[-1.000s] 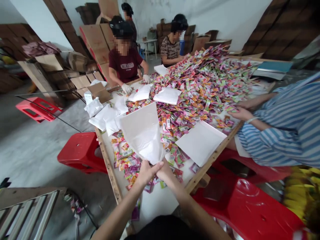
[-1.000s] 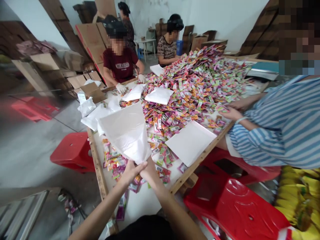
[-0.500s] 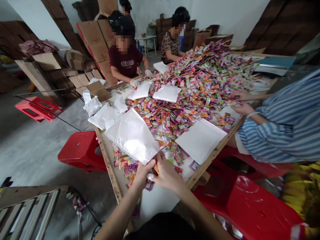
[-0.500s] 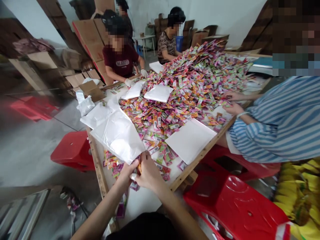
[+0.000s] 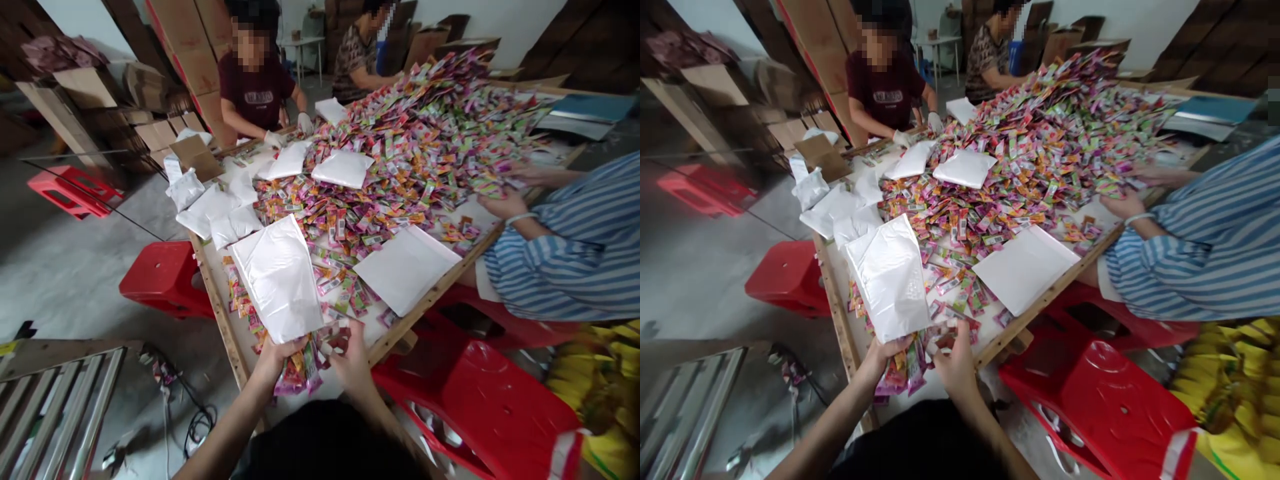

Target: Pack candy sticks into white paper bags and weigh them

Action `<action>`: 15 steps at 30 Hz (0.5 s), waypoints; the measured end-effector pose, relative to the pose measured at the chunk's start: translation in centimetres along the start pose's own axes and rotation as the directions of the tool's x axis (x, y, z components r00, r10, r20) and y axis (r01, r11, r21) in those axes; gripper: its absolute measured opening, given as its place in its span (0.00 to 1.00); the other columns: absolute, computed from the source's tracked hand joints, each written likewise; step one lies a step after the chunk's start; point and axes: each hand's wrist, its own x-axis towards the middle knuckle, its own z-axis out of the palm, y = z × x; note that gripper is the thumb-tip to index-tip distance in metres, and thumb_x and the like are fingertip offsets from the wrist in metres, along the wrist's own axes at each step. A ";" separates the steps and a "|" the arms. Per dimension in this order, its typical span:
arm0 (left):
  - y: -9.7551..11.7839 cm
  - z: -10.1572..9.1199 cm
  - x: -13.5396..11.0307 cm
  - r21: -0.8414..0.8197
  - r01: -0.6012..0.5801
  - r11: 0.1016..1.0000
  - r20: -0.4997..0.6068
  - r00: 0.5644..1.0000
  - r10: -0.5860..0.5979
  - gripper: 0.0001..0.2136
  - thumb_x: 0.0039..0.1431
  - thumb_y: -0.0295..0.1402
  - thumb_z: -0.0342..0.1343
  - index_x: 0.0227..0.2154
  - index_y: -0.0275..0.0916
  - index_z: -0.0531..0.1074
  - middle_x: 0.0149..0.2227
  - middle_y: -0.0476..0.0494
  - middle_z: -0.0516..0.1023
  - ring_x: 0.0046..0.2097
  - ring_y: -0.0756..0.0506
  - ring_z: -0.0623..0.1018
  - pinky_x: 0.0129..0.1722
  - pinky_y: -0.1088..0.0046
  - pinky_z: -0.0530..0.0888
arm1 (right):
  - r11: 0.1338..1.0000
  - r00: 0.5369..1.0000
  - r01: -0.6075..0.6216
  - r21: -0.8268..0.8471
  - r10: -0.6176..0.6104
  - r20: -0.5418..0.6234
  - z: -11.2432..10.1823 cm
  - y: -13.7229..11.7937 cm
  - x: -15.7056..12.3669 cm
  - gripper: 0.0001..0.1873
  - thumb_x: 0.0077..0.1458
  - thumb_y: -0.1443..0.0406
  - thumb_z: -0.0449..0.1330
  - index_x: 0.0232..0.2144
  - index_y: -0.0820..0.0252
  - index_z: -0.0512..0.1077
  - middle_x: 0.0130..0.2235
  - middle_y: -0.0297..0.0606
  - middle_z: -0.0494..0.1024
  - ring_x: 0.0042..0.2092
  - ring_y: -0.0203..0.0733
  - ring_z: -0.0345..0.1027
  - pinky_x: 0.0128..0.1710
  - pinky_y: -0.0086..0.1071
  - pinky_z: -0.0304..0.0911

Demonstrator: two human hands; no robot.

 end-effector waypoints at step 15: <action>-2.1 -5.9 -7.6 0.176 0.408 0.896 0.104 0.897 -0.429 0.22 0.51 0.48 0.59 0.43 0.36 0.75 0.39 0.42 0.79 0.40 0.43 0.76 0.42 0.70 0.72 | 0.828 0.874 0.386 -0.407 -0.187 0.449 -4.8 4.0 -3.8 0.09 0.59 0.66 0.49 0.27 0.57 0.64 0.31 0.37 0.69 0.34 0.39 0.64 0.34 0.30 0.60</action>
